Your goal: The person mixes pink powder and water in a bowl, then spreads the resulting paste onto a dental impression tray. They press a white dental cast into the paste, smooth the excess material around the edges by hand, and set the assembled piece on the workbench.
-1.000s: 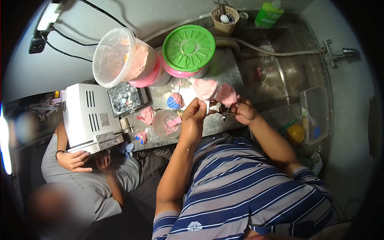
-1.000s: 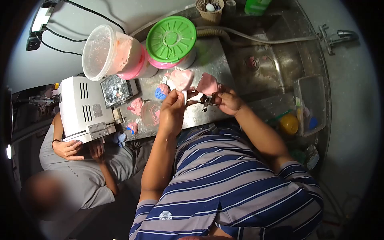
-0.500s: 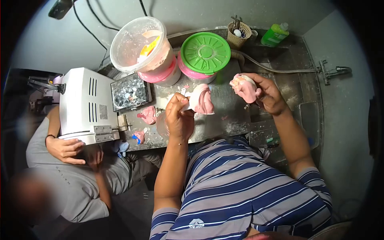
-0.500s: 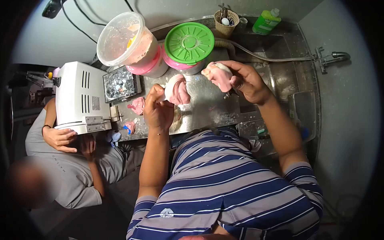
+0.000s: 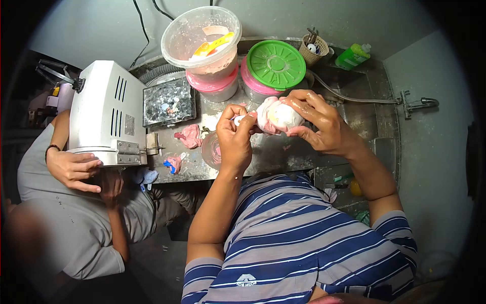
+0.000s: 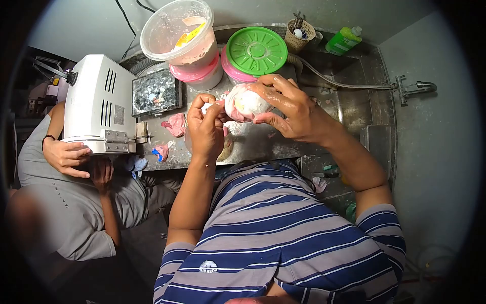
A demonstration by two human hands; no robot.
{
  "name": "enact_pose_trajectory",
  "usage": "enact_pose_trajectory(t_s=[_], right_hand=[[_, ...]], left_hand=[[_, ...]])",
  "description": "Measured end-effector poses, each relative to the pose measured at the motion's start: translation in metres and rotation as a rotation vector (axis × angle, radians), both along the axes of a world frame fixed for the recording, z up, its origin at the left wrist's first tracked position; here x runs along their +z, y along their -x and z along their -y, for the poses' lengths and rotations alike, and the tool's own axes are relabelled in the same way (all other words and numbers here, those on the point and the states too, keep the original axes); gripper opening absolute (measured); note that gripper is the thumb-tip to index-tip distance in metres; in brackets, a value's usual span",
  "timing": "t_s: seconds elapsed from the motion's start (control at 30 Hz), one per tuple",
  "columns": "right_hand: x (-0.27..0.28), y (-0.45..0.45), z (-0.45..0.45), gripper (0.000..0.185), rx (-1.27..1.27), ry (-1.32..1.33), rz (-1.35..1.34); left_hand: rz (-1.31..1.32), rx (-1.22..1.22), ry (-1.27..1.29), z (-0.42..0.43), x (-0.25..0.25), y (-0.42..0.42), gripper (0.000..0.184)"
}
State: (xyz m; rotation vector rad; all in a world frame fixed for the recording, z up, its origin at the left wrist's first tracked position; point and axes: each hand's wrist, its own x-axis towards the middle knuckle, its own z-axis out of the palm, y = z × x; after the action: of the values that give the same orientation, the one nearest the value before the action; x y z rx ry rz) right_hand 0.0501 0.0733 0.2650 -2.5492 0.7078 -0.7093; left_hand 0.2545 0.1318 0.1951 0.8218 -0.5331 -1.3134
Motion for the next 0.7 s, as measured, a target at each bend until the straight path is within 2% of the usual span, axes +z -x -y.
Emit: enact_pose_trajectory(t_s=[0.33,0.57,0.63,0.67,0.7], right_hand=[[-0.013,-0.004,-0.011,0.057,-0.037,0.051,0.024],[-0.047,0.004,-0.015,0.056,-0.078,-0.142,0.2],[-0.064,0.005,-0.015,0.053,-0.086,-0.174,0.288],[-0.073,0.004,-0.019,0.049,-0.094,-0.566,0.537],[-0.079,0.004,-0.023,0.045,-0.092,-0.961,0.784]], left_hand=[[0.054,-0.038,-0.008,0.0,0.013,0.007,0.011],[0.067,-0.191,-0.032,0.006,-0.001,-0.004,0.009],[-0.126,-0.326,-0.085,0.011,0.019,-0.007,0.014],[-0.136,-0.386,-0.158,0.011,0.039,-0.01,0.021],[0.019,-0.396,-0.161,0.011,0.048,-0.015,0.021]])
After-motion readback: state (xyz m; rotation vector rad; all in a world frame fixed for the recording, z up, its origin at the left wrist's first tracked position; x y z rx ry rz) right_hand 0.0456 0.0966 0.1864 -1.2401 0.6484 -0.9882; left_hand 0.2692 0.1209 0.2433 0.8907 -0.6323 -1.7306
